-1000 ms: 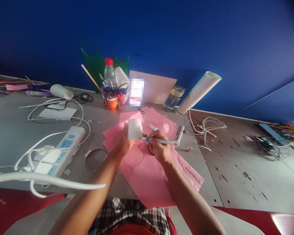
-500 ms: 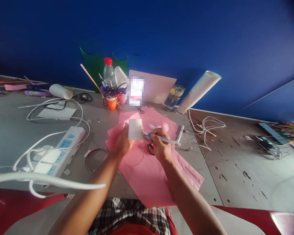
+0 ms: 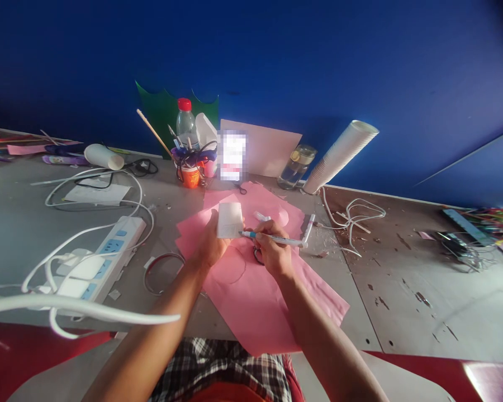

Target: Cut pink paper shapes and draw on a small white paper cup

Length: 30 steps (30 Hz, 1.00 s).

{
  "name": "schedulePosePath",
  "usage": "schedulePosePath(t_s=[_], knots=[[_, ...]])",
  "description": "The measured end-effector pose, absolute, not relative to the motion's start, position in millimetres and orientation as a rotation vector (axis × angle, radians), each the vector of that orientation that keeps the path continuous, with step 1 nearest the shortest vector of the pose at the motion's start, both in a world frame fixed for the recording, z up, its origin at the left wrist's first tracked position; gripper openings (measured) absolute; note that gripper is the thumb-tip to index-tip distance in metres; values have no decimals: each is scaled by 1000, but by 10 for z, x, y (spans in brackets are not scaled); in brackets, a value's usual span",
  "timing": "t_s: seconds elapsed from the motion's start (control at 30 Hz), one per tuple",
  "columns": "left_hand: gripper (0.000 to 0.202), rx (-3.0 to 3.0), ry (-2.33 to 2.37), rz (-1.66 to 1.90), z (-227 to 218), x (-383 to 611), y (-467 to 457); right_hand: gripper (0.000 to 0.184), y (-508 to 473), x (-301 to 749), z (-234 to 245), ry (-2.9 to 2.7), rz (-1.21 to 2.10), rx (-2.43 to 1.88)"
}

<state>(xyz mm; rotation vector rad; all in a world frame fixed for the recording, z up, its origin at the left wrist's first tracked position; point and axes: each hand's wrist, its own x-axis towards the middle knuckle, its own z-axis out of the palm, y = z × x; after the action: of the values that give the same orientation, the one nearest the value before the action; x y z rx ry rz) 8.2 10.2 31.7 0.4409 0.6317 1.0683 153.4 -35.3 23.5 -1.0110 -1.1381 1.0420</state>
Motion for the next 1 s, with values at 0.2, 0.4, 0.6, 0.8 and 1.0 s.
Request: schedulePosePath(t_s=[0.2, 0.4, 0.6, 0.8, 1.0], knots=[[58, 416, 641, 1079, 357, 90, 127, 4, -352, 1536, 223, -1122, 1095, -961], [51, 343, 640, 1076, 259, 50, 167, 9, -332, 1528, 252, -1026, 1082, -937], [46, 368, 631, 1064, 213, 44, 166, 8, -329, 1498, 307, -976, 1055, -960], [45, 387, 575, 1037, 148, 33, 176, 9, -350, 1493, 313, -963, 1065, -983], [49, 379, 603, 1023, 168, 35, 168, 7, -368, 1479, 353, -999, 1051, -1009]])
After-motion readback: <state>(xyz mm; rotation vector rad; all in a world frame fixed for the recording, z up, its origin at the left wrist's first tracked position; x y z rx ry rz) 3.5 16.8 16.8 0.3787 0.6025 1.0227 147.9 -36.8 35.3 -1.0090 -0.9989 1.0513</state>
